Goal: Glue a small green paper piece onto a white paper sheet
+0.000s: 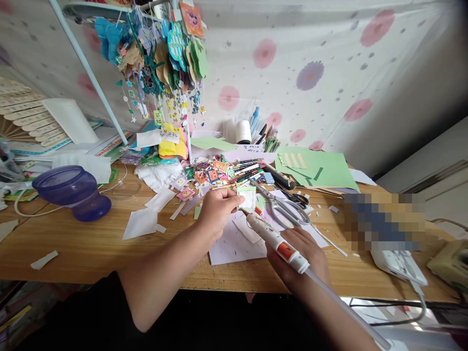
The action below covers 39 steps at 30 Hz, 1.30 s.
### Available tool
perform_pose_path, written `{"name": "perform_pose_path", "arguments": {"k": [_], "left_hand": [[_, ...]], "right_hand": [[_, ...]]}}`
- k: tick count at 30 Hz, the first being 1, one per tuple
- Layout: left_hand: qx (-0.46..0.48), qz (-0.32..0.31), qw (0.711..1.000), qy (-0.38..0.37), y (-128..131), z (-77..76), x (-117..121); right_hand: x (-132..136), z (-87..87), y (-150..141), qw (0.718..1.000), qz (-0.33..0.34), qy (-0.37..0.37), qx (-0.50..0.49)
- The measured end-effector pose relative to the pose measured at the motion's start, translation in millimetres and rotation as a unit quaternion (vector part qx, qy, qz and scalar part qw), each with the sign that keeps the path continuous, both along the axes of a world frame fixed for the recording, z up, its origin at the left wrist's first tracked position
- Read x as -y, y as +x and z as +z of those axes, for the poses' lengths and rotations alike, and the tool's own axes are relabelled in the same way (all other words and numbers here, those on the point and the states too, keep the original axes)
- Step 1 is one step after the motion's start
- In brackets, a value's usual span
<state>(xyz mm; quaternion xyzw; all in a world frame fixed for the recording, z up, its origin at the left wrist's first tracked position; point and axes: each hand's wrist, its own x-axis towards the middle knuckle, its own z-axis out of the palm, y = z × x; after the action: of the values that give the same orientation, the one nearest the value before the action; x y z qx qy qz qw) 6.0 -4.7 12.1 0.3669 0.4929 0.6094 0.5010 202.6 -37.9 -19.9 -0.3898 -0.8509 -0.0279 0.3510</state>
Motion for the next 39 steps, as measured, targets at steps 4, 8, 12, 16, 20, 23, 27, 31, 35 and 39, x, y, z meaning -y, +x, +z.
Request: {"name": "perform_pose_path", "arguments": {"k": [4, 8, 12, 16, 20, 23, 27, 31, 35, 39], "left_hand": [[-0.004, 0.000, 1.000, 0.010, -0.9, -1.8, -0.8], [-0.015, 0.005, 1.000, 0.014, -2.9, -4.3, -1.6], [-0.016, 0.006, 1.000, 0.017, -4.6, -5.5, -2.9], [-0.017, 0.013, 1.000, 0.009, -4.1, -6.1, -3.0], [-0.020, 0.003, 1.000, 0.012, -2.8, -6.8, -2.3], [-0.016, 0.001, 1.000, 0.017, -2.7, -7.4, -2.8], [-0.017, 0.009, 1.000, 0.020, -3.8, -7.3, -4.4], [-0.014, 0.015, 1.000, 0.015, -4.1, -5.6, -4.3], [-0.010, 0.012, 1.000, 0.017, -3.4, -4.3, -3.1], [-0.012, 0.019, 1.000, 0.013, -3.5, -3.9, -2.5]], "right_hand": [[0.3, 1.0, 0.8, 1.000, -0.015, 0.015, -0.018], [-0.1, -1.4, 4.9, 0.999, -0.022, 0.025, -0.018], [-0.6, -5.9, 9.1, 0.999, -0.019, 0.021, -0.018], [0.3, -3.1, 7.4, 0.999, -0.022, 0.006, -0.028], [0.7, 2.0, 3.3, 1.000, -0.017, 0.001, -0.026], [0.0, 0.3, 3.4, 1.000, -0.018, 0.005, -0.024], [-0.9, -5.7, 7.5, 0.999, -0.025, 0.008, -0.023], [-0.8, -3.5, 8.7, 0.999, -0.030, -0.004, -0.025], [-0.9, 1.5, 6.3, 0.999, -0.032, 0.016, -0.011], [-1.6, -2.6, 7.6, 0.999, -0.038, 0.028, 0.002]]}}
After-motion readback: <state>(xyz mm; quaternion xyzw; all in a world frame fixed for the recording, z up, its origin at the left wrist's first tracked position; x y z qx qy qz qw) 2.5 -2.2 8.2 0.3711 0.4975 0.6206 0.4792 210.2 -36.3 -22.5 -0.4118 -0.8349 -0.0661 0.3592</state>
